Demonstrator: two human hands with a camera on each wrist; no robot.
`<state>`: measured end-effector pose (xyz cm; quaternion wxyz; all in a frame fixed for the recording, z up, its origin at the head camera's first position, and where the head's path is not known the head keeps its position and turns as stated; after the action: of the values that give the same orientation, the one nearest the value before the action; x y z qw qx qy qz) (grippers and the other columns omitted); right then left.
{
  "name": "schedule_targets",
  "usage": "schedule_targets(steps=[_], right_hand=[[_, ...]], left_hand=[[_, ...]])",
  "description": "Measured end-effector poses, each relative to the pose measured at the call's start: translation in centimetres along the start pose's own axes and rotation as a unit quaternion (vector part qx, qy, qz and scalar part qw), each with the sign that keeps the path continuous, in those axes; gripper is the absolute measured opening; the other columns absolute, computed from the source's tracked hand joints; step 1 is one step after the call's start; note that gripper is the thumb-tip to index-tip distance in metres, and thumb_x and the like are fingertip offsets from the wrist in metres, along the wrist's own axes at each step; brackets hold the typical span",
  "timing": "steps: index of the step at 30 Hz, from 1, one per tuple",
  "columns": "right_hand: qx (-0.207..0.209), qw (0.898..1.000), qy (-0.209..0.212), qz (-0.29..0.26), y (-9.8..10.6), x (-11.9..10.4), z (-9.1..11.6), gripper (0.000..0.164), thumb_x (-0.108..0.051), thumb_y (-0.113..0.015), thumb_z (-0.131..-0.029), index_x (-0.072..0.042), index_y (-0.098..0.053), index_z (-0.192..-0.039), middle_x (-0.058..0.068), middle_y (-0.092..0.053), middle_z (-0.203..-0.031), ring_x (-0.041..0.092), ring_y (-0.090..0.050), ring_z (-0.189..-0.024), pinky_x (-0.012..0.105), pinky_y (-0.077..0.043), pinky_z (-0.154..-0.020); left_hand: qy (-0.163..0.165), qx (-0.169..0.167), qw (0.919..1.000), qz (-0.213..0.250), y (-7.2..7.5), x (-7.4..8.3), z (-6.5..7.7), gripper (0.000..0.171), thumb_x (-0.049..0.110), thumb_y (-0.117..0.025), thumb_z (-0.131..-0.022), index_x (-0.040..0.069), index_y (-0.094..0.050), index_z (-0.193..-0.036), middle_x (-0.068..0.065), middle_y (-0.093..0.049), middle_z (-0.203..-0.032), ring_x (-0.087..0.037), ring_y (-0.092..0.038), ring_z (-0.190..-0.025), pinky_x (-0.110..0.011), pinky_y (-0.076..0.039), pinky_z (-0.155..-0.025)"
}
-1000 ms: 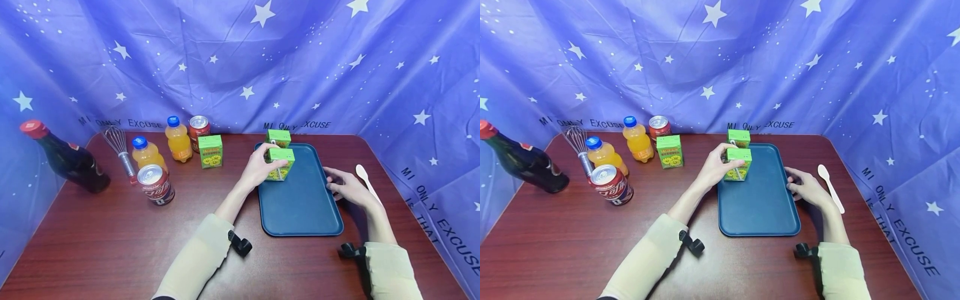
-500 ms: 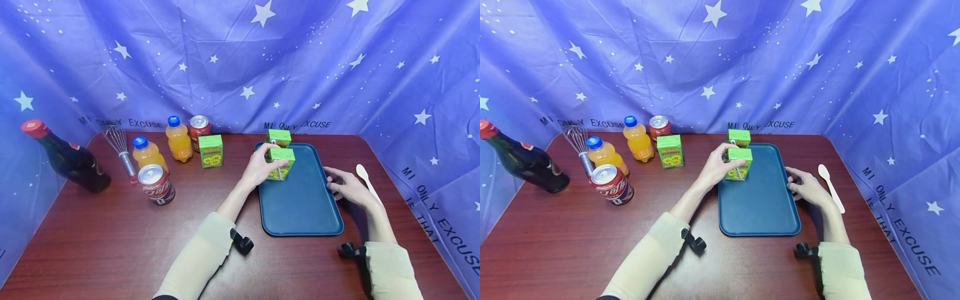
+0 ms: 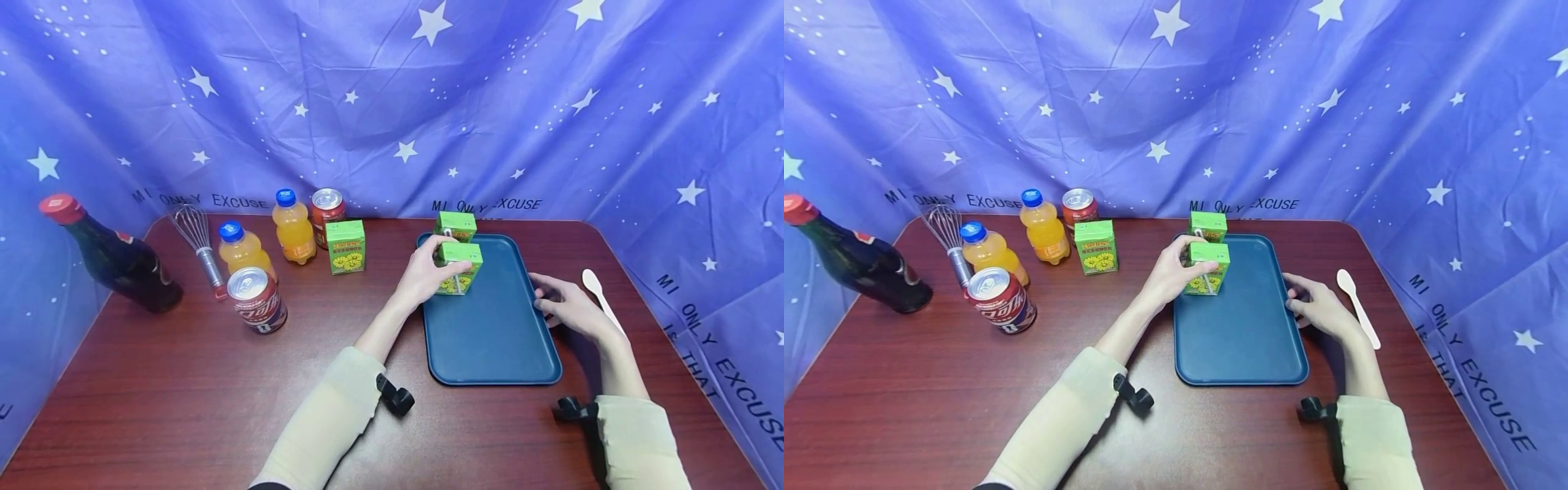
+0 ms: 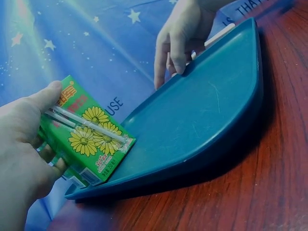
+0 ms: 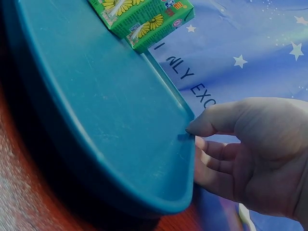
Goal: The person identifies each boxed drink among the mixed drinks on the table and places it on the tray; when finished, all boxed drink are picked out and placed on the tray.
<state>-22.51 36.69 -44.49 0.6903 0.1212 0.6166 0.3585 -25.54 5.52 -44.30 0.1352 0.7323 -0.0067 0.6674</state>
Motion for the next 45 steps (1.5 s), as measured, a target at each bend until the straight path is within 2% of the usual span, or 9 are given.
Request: schedule_targets(steps=[10, 16, 22, 33, 39, 45], right_hand=[[0.002, 1.000, 0.001, -0.010, -0.09, -0.09, 0.16, 0.062, 0.000, -0.053, -0.097, 0.006, -0.034, -0.156, 0.018, -0.051, -0.109, 0.005, -0.064, -0.079, 0.038, -0.062, -0.062], [-0.001, 1.000, -0.001, -0.017, 0.04, 0.09, 0.27, 0.063, 0.002, -0.052, -0.097, 0.005, -0.032, -0.157, 0.023, -0.050, -0.113, 0.004, -0.064, -0.080, 0.039, -0.063, -0.064], [-0.001, 1.000, 0.000, -0.010, 0.06, 0.14, 0.23, 0.063, 0.001, -0.052, -0.097, 0.005, -0.032, -0.157, 0.023, -0.051, -0.113, 0.004, -0.064, -0.080, 0.038, -0.063, -0.064], [0.000, 1.000, 0.005, -0.008, 0.02, 0.07, 0.17, 0.062, 0.000, -0.054, -0.098, 0.006, -0.034, -0.156, 0.019, -0.051, -0.110, 0.005, -0.064, -0.080, 0.038, -0.063, -0.063], [-0.002, 1.000, 0.000, -0.002, 0.11, 0.10, 0.11, 0.062, -0.001, -0.053, -0.098, 0.004, -0.033, -0.157, 0.022, -0.051, -0.113, 0.004, -0.064, -0.081, 0.038, -0.063, -0.064], [-0.003, 1.000, -0.001, -0.009, -0.08, -0.01, 0.04, 0.063, 0.000, -0.053, -0.098, 0.004, -0.032, -0.157, 0.022, -0.051, -0.114, 0.005, -0.064, -0.081, 0.038, -0.063, -0.064]], left_hand=[[-0.014, -0.004, 0.9999, 0.002, -0.07, -0.01, 0.19, 0.051, 0.036, -0.082, -0.088, 0.021, -0.062, -0.132, -0.001, -0.066, -0.128, -0.015, -0.058, -0.111, -0.033, -0.050, -0.095], [-0.014, -0.008, 0.9999, 0.005, -0.16, 0.02, 0.34, 0.053, 0.037, -0.083, -0.087, 0.022, -0.062, -0.133, 0.000, -0.065, -0.131, -0.015, -0.057, -0.118, -0.037, -0.050, -0.100], [-0.010, -0.007, 0.9999, 0.005, -0.16, 0.00, 0.48, 0.054, 0.036, -0.083, -0.086, 0.021, -0.062, -0.133, 0.000, -0.065, -0.132, -0.016, -0.056, -0.119, -0.039, -0.049, -0.102], [-0.006, -0.003, 1.0000, 0.006, -0.18, 0.01, 0.44, 0.054, 0.036, -0.084, -0.086, 0.021, -0.062, -0.132, -0.002, -0.065, -0.130, -0.017, -0.057, -0.116, -0.038, -0.051, -0.098], [-0.006, -0.006, 1.0000, 0.004, -0.10, 0.18, 0.59, 0.056, 0.037, -0.084, -0.086, 0.022, -0.060, -0.134, -0.001, -0.063, -0.135, -0.018, -0.056, -0.121, -0.041, -0.050, -0.102], [-0.008, -0.013, 0.9999, 0.005, 0.25, 0.13, 0.79, 0.061, 0.038, -0.083, -0.086, 0.026, -0.056, -0.141, 0.002, -0.054, -0.150, -0.020, -0.050, -0.134, -0.047, -0.046, -0.110]])
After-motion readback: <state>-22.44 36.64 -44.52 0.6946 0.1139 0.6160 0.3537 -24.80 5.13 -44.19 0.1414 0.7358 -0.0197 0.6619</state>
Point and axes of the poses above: each hand's wrist, its own z-axis away from the middle knuckle, its own y-axis out of the back of the hand, x = y × z, the point moved 1 cm from there along -z, towards the middle knuckle
